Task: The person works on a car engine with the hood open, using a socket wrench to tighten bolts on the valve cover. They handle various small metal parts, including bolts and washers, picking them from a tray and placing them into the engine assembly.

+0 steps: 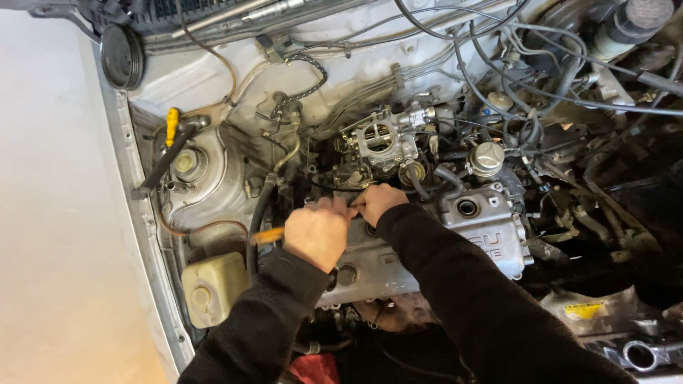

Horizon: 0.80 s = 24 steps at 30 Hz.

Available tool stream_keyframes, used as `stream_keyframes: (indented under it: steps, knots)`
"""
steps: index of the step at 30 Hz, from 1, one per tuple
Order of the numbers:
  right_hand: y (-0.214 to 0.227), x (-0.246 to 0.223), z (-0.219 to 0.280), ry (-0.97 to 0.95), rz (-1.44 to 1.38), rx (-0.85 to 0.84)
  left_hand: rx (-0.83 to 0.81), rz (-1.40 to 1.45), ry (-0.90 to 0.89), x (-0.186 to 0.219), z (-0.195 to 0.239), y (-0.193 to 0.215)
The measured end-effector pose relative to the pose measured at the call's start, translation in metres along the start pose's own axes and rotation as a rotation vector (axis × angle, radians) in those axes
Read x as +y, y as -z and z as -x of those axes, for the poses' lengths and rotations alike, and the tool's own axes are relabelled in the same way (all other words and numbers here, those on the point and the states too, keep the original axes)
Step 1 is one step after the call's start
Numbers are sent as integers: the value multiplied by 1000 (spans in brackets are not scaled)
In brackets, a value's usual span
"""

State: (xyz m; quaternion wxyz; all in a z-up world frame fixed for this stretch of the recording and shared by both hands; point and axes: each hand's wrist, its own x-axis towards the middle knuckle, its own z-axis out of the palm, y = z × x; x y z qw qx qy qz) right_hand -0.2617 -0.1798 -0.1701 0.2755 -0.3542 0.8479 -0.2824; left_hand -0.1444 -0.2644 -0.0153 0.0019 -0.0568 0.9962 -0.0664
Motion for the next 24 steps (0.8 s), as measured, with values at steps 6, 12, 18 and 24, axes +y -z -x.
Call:
stream_keyframes:
  steps: [6, 12, 18, 24]
  knots:
    - [3, -2, 0, -12, -27, 12, 52, -8, -199, -5, 1, 17]
    - [0, 0, -1, -26, -14, -7, -10, 27, -18, -2, 1, -10]
    - [8, -6, 2, -55, -21, -32, 114, 87, -261, -8, 0, 6]
    - [8, -5, 1, -65, 9, -68, -47, 4, -115, -6, 0, -6]
